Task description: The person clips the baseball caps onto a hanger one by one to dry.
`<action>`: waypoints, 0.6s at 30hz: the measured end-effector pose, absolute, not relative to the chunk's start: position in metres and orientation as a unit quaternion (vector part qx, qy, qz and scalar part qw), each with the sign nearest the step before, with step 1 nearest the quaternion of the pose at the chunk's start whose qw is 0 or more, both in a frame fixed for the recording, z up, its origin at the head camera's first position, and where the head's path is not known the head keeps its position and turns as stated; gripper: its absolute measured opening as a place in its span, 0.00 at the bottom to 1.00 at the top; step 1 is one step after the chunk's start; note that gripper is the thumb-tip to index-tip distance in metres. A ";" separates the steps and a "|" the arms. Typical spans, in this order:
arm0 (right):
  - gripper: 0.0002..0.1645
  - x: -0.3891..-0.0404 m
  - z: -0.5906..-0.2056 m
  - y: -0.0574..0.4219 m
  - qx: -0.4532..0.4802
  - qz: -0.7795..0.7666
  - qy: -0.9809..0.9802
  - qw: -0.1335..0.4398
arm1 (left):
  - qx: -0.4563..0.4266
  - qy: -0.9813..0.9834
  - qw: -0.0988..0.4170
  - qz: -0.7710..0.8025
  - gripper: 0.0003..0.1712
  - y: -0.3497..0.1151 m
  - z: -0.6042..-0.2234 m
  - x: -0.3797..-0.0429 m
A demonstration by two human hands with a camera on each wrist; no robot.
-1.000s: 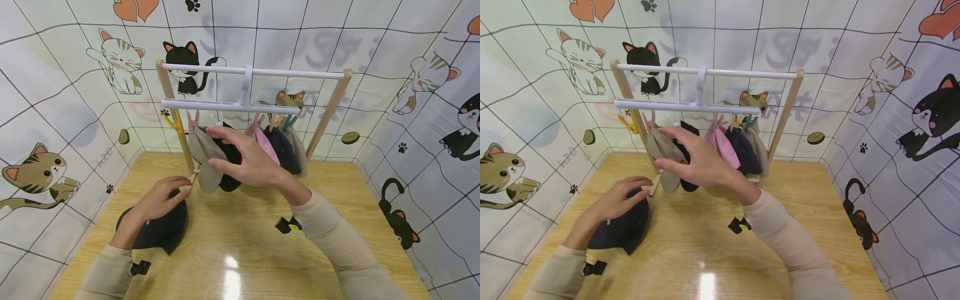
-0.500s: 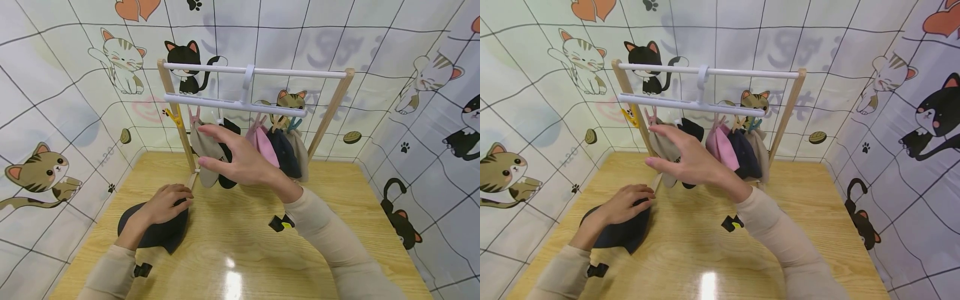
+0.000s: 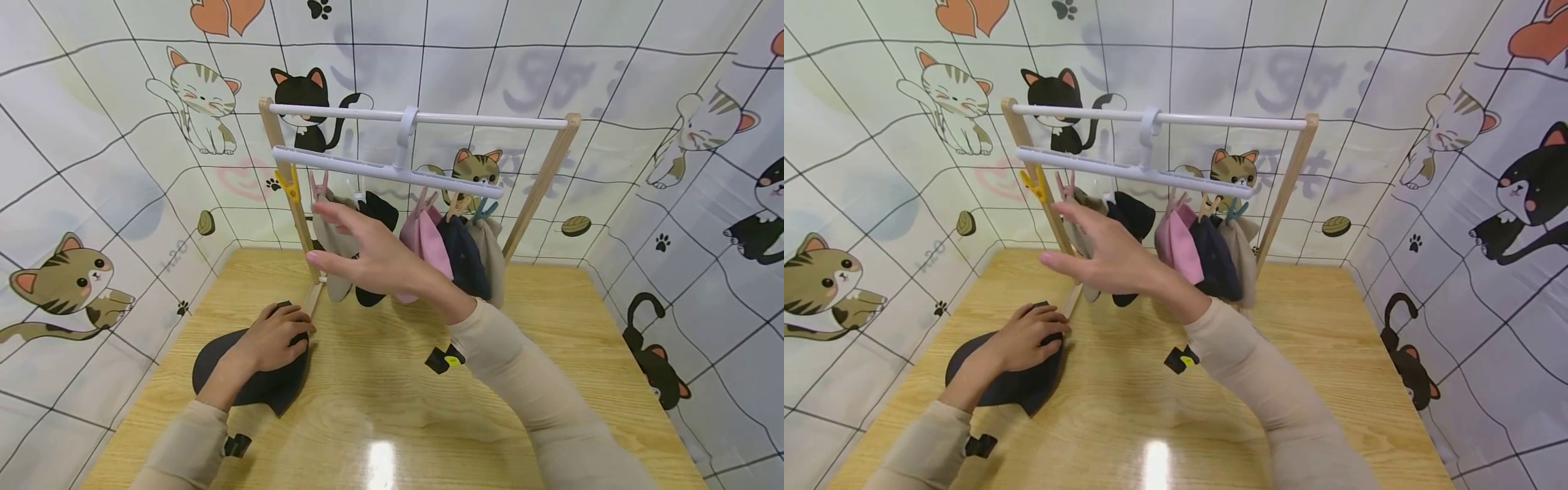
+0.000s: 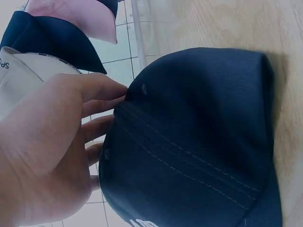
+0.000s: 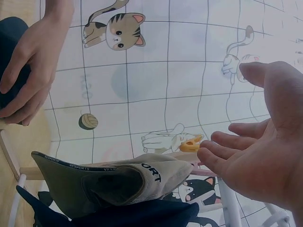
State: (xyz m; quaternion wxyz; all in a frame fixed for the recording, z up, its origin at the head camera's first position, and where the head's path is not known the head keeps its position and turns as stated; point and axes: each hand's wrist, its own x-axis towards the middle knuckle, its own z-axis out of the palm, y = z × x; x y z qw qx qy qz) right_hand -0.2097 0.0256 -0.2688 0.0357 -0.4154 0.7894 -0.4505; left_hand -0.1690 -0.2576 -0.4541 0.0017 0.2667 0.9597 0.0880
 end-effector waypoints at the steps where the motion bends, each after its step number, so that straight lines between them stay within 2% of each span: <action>1: 0.47 -0.211 -0.269 0.024 -0.414 -0.450 0.791 0.037 | 0.269 0.960 0.000 0.083 0.13 -0.257 -0.454 -0.170; 10: 0.47 -0.226 -0.268 0.006 -0.395 -0.451 0.799 0.043 | 0.288 0.954 -0.001 0.078 0.04 -0.259 -0.450 -0.177; 18: 0.48 -0.234 -0.270 -0.007 -0.373 -0.475 0.795 0.053 | 0.289 0.953 0.011 0.088 0.09 -0.262 -0.444 -0.180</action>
